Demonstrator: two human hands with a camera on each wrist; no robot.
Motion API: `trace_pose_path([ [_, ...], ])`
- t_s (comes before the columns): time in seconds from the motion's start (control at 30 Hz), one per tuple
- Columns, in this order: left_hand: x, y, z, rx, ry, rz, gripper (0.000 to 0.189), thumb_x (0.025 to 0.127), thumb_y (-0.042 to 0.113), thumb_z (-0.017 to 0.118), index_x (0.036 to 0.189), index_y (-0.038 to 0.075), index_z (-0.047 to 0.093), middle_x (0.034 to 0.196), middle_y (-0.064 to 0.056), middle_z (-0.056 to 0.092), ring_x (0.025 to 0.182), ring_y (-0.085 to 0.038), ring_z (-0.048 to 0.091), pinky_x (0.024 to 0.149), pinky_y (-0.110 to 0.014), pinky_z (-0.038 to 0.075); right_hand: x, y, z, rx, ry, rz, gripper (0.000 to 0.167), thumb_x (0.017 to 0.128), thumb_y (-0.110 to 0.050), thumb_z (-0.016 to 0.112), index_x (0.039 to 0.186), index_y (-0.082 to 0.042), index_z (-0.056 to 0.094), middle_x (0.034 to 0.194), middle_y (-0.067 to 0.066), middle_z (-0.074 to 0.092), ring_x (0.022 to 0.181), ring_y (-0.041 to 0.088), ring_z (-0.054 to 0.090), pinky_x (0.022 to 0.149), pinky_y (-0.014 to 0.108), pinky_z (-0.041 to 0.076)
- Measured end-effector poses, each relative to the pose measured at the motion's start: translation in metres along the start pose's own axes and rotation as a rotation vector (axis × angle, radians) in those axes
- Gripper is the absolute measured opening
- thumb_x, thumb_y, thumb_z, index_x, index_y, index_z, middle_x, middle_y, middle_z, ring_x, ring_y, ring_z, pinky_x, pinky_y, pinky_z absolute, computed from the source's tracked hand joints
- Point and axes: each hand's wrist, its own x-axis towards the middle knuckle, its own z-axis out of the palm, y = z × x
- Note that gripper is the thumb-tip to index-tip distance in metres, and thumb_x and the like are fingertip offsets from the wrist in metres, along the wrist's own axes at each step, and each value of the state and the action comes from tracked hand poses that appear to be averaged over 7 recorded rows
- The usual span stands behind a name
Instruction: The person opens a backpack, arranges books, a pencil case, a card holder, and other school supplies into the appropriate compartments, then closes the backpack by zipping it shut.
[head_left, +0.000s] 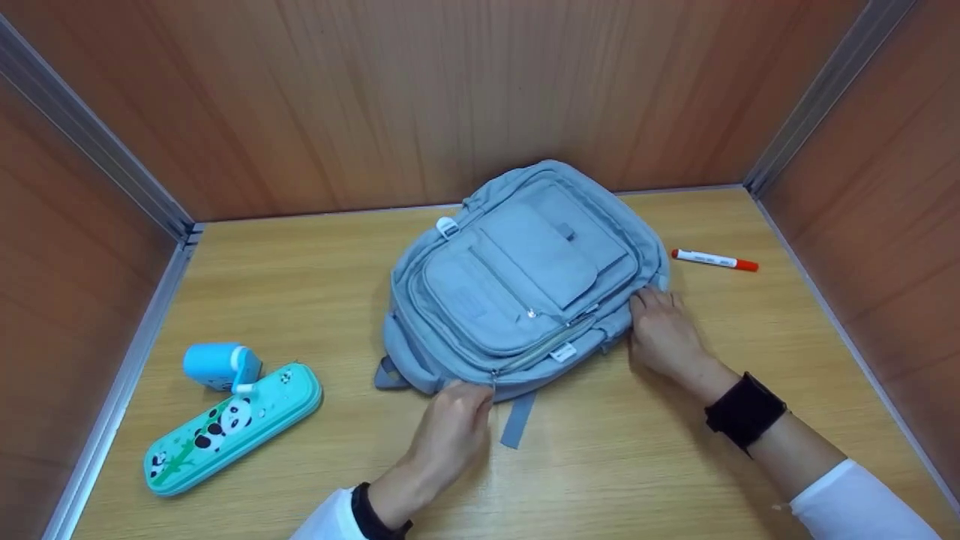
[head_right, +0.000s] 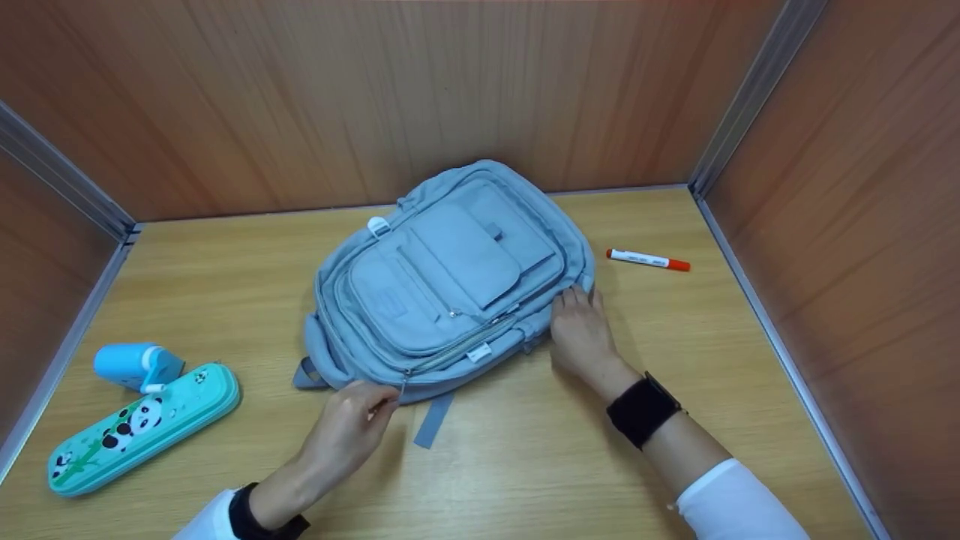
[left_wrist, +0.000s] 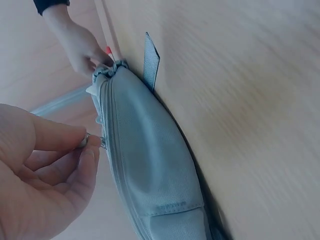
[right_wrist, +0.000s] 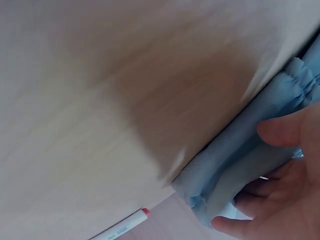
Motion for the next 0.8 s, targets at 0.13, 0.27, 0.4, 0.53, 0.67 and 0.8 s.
trace_pose_path([
  [0.13, -0.002, 0.009, 0.007, -0.012, -0.061, 0.027, 0.015, 0.089, -0.011, 0.072, 0.094, 0.002, 0.077, 0.089, -0.008, 0.077, 0.083, -0.016, 0.069, 0.075, -0.027, 0.059, 0.004, 0.008, -0.002, 0.027, -0.113, 0.074, 0.057, 0.093, 0.000, 0.057, 0.144, 0.020, 0.044, 0.152, 0.039, 0.042, 0.148, 0.054, 0.031, 0.116, 0.076, 0.023],
  [0.27, -0.004, 0.012, 0.011, -0.022, -0.087, 0.061, 0.013, 0.091, -0.008, 0.073, 0.095, 0.004, 0.078, 0.092, -0.006, 0.078, 0.085, -0.014, 0.069, 0.075, -0.024, 0.058, 0.007, 0.012, -0.002, 0.058, -0.192, 0.111, 0.065, 0.094, 0.000, 0.057, 0.151, 0.018, 0.035, 0.159, 0.038, 0.032, 0.154, 0.051, 0.018, 0.119, 0.076, 0.013],
  [0.4, -0.005, 0.013, 0.011, -0.046, -0.077, 0.054, 0.014, 0.091, -0.008, 0.073, 0.095, 0.005, 0.078, 0.092, -0.005, 0.078, 0.085, -0.013, 0.068, 0.074, -0.023, 0.058, 0.008, 0.009, -0.003, 0.103, -0.139, 0.095, 0.068, 0.091, 0.002, 0.057, 0.154, 0.015, 0.035, 0.159, 0.036, 0.035, 0.153, 0.050, 0.021, 0.121, 0.073, 0.013],
  [0.53, -0.005, 0.012, 0.008, -0.047, -0.053, 0.022, 0.015, 0.091, -0.008, 0.072, 0.099, 0.003, 0.079, 0.095, -0.006, 0.078, 0.087, -0.014, 0.070, 0.075, -0.024, 0.060, 0.004, -0.007, -0.004, 0.192, 0.078, -0.030, 0.066, 0.086, 0.007, 0.052, 0.151, 0.010, 0.044, 0.153, 0.031, 0.047, 0.145, 0.048, 0.040, 0.121, 0.068, 0.022],
  [0.67, -0.003, 0.013, 0.004, -0.068, -0.023, -0.017, 0.017, 0.091, -0.008, 0.072, 0.103, 0.001, 0.079, 0.099, -0.007, 0.079, 0.090, -0.016, 0.072, 0.075, -0.024, 0.061, -0.002, -0.039, -0.005, 0.281, 0.253, -0.256, 0.060, 0.084, 0.003, 0.055, 0.143, 0.008, 0.054, 0.146, 0.026, 0.057, 0.136, 0.044, 0.052, 0.116, 0.064, 0.035],
  [0.8, -0.001, 0.015, 0.004, -0.114, 0.025, -0.015, 0.018, 0.090, -0.011, 0.072, 0.103, 0.000, 0.079, 0.098, -0.009, 0.079, 0.090, -0.017, 0.073, 0.076, -0.025, 0.061, -0.008, -0.078, -0.004, 0.300, 0.243, -0.450, 0.047, 0.097, -0.010, 0.064, 0.141, 0.003, 0.059, 0.145, 0.020, 0.060, 0.135, 0.035, 0.055, 0.114, 0.057, 0.042],
])
